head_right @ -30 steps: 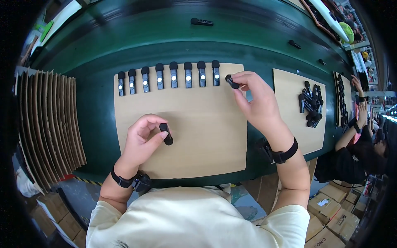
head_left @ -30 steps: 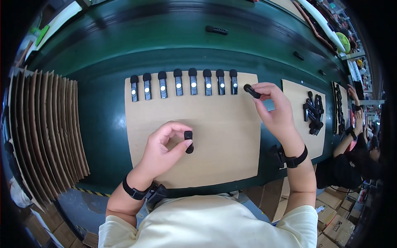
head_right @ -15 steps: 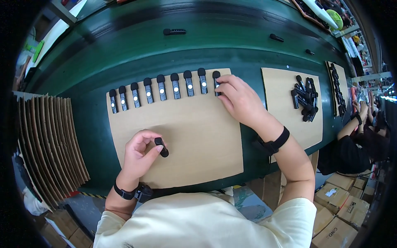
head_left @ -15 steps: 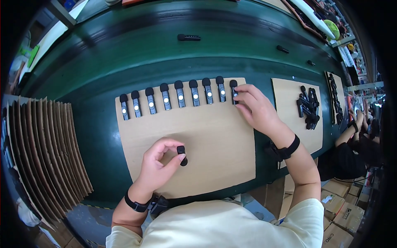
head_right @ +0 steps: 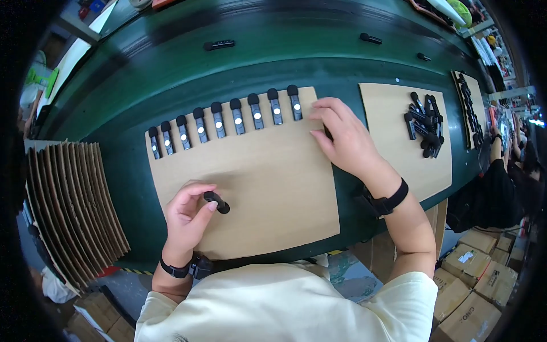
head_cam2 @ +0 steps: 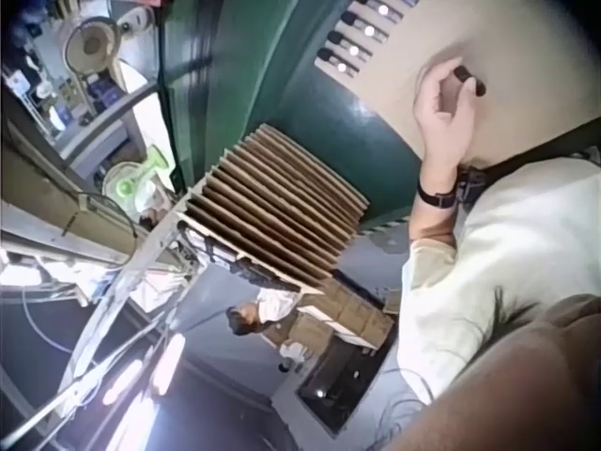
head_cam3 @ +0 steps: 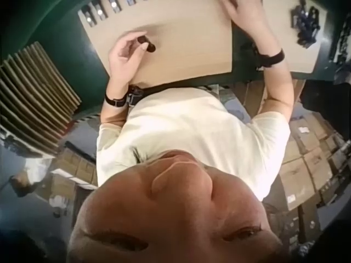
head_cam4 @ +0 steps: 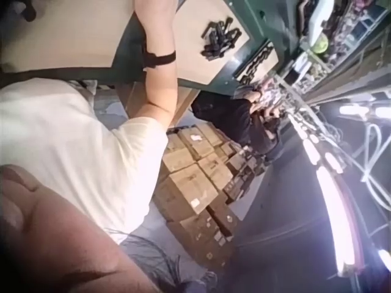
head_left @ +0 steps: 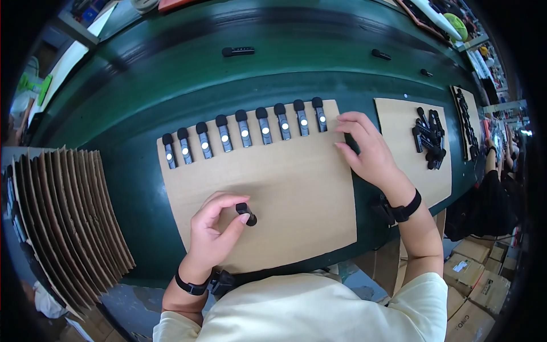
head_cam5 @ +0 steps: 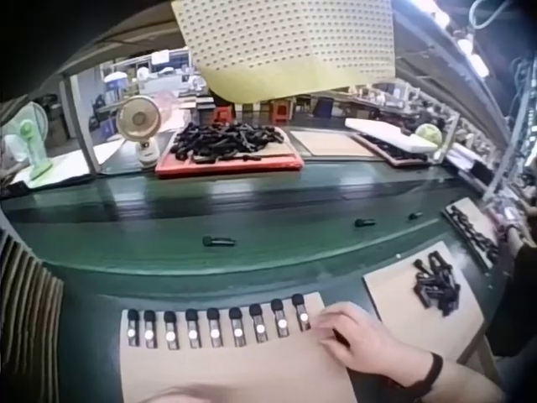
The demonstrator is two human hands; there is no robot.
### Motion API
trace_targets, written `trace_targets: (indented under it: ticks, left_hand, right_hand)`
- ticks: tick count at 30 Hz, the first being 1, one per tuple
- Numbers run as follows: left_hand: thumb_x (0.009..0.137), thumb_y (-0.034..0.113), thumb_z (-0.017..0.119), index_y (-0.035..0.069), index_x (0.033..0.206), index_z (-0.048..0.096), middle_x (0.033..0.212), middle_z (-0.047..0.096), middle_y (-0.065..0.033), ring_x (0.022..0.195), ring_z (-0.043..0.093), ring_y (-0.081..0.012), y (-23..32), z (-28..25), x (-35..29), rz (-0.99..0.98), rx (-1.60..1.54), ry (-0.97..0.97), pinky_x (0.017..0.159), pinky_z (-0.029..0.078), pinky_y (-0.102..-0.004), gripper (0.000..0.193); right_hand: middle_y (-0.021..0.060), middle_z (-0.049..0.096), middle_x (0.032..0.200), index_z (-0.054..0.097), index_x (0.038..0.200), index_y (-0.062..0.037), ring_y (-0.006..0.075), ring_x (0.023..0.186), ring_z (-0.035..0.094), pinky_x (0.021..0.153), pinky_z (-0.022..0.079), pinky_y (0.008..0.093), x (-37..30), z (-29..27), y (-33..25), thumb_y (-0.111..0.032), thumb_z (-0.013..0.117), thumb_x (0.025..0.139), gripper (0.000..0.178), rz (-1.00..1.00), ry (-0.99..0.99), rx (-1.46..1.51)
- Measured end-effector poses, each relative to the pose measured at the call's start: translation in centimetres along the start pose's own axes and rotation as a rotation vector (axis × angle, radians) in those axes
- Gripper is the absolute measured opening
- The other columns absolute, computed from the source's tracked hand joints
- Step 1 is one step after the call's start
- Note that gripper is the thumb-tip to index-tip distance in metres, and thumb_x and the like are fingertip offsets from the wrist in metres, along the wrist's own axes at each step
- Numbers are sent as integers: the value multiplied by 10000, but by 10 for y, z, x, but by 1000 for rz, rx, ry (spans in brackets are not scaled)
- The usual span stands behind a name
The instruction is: The person places a cardboard sheet on the conveyor belt and gathers several microphones. They pick up each microphone one at a time, turning it over to press the buttons and check the indicator lights before lining them up in rows on the cardboard.
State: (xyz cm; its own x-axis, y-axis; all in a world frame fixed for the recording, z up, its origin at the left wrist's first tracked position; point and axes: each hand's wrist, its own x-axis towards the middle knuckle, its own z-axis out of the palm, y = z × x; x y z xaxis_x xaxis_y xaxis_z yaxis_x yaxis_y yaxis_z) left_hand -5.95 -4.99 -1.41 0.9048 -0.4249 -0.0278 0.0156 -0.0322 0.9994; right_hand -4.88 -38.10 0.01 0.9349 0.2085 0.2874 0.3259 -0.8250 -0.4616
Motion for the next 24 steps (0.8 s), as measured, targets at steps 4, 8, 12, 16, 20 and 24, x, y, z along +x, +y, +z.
trace_targets:
  ticks: [4, 8, 12, 16, 20, 24]
  left_hand:
    - [757, -99, 659, 7, 1001, 623, 963, 662, -105, 884, 634, -211, 20, -22, -6, 240, 294, 113, 824, 490, -323, 268]
    - [719, -89, 672, 16, 940, 607, 953, 680, -126, 858, 646, -263, 28, -55, -3, 448, 653, 174, 797, 501, -358, 254]
    - [684, -48, 716, 43, 890, 607, 933, 687, -97, 807, 652, -281, 28, -84, -7, 557, 946, 225, 734, 511, -355, 250]
    - [673, -16, 735, 56, 876, 607, 959, 669, -88, 842, 647, -277, 14, -99, -10, 581, 1038, 150, 722, 512, -364, 250]
    - [677, 14, 741, 63, 869, 613, 1008, 638, -85, 890, 632, -268, 8, -98, -14, 529, 1058, 8, 724, 511, -365, 237]
    - [681, 34, 739, 63, 857, 615, 1041, 608, -86, 929, 616, -261, 10, -95, -15, 462, 1060, -71, 735, 509, -365, 217]
  right_hand:
    - [120, 535, 1058, 568, 1033, -23, 235, 895, 557, 778, 469, 291, -16, 7, 13, 25, 654, 799, 254, 104, 15, 82]
    - [79, 505, 1028, 560, 1027, -24, 168, 834, 484, 772, 417, 249, -24, 6, 14, 36, 632, 814, 233, 173, 10, 200]
    - [56, 486, 1027, 552, 1023, -20, 142, 835, 446, 785, 384, 230, -21, 7, 18, 33, 606, 835, 202, 233, -19, 260]
    - [45, 476, 1029, 553, 1023, -21, 132, 838, 433, 785, 372, 224, -21, 8, 21, 26, 594, 852, 182, 245, -37, 268]
    - [40, 470, 1029, 557, 1021, -25, 128, 835, 428, 781, 369, 222, -20, 9, 22, 25, 591, 859, 173, 241, -36, 246]
    - [39, 468, 1028, 560, 1018, -28, 128, 836, 427, 780, 369, 221, -21, 10, 23, 28, 592, 858, 172, 235, -37, 230]
